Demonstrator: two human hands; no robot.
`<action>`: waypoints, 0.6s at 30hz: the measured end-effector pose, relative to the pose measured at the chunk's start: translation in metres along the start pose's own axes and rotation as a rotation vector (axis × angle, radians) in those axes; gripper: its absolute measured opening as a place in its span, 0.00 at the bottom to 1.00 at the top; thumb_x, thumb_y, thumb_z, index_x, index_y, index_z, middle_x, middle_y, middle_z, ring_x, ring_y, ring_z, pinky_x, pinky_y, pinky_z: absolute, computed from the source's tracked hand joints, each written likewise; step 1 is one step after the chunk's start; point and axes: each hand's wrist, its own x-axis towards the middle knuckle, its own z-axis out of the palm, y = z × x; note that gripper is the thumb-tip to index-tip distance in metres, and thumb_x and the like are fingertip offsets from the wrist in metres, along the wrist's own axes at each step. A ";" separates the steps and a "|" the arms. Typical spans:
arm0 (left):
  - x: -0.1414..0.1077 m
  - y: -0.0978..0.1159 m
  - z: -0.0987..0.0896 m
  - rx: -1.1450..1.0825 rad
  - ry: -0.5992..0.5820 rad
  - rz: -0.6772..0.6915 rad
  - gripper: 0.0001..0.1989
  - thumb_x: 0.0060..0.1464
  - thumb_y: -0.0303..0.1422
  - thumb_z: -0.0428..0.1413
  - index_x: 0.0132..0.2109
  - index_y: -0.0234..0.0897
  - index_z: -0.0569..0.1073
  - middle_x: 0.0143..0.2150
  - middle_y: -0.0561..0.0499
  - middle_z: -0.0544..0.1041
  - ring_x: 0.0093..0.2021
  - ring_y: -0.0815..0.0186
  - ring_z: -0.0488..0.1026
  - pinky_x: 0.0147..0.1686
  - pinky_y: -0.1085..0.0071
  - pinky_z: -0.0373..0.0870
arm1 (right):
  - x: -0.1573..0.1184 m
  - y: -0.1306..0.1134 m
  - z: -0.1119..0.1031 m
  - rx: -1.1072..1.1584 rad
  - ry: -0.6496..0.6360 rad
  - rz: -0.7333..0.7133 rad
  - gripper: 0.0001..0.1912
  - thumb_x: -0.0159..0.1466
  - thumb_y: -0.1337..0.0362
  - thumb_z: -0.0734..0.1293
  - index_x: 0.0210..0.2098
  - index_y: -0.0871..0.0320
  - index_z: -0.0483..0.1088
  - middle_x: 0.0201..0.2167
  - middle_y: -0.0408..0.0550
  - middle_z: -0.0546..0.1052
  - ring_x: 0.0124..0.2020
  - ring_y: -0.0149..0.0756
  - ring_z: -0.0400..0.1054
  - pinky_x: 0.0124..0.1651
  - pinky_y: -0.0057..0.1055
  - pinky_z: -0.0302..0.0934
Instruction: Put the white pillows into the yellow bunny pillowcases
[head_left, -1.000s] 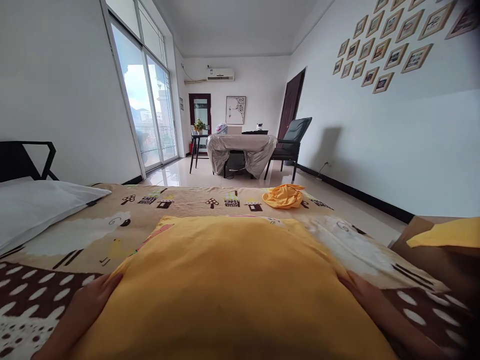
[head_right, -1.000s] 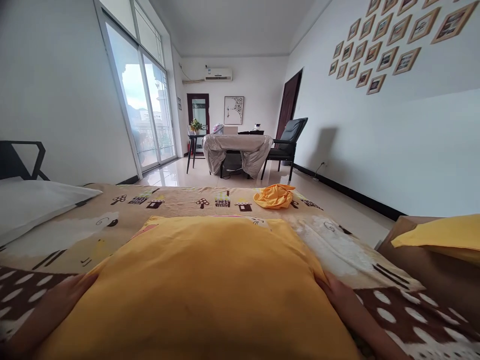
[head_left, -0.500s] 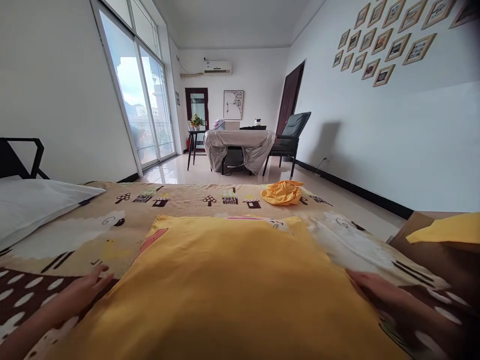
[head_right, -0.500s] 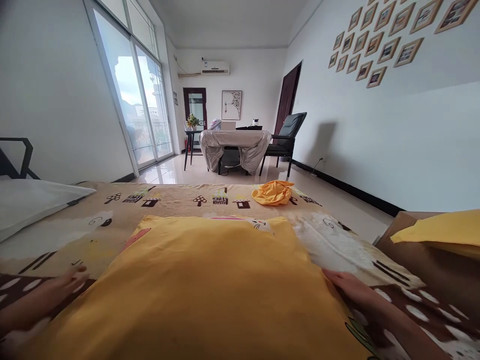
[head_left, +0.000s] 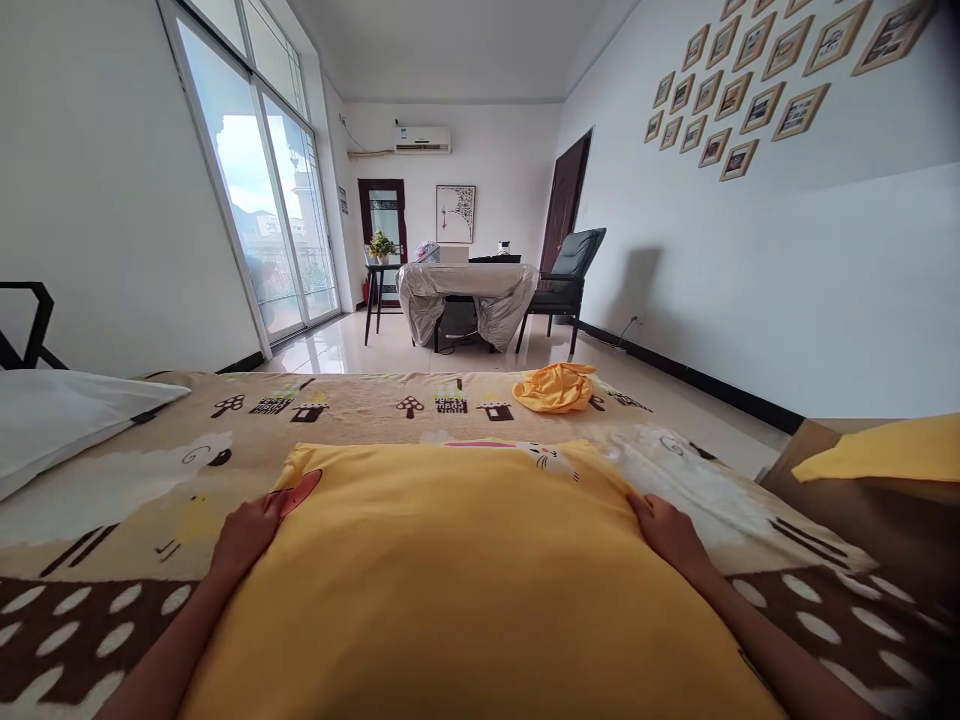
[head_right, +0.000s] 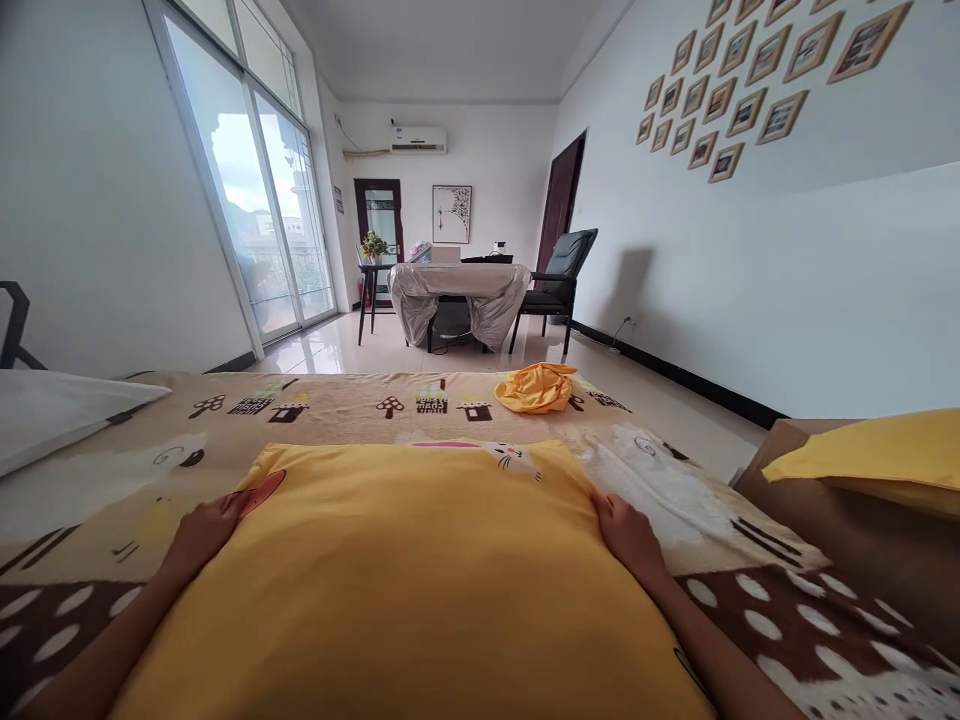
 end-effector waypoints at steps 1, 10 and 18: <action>-0.001 -0.003 -0.003 0.012 -0.010 0.000 0.28 0.61 0.41 0.33 0.47 0.36 0.75 0.47 0.38 0.78 0.46 0.52 0.75 0.41 0.64 0.68 | 0.001 0.005 -0.001 -0.021 -0.020 -0.009 0.27 0.65 0.49 0.46 0.29 0.56 0.68 0.29 0.53 0.76 0.34 0.43 0.71 0.35 0.34 0.61; 0.002 0.088 -0.054 0.174 0.005 0.280 0.20 0.55 0.24 0.44 0.54 0.31 0.68 0.57 0.35 0.70 0.58 0.49 0.65 0.53 0.52 0.58 | 0.026 -0.068 -0.041 -0.330 -0.100 -0.301 0.25 0.63 0.55 0.56 0.54 0.63 0.66 0.54 0.63 0.70 0.53 0.55 0.65 0.53 0.46 0.57; 0.027 0.174 0.019 0.032 -0.115 0.375 0.22 0.62 0.41 0.39 0.44 0.38 0.76 0.49 0.40 0.78 0.51 0.50 0.72 0.48 0.54 0.61 | 0.046 -0.137 0.020 -0.146 -0.347 -0.537 0.25 0.69 0.54 0.46 0.57 0.47 0.65 0.59 0.43 0.67 0.58 0.43 0.63 0.59 0.44 0.55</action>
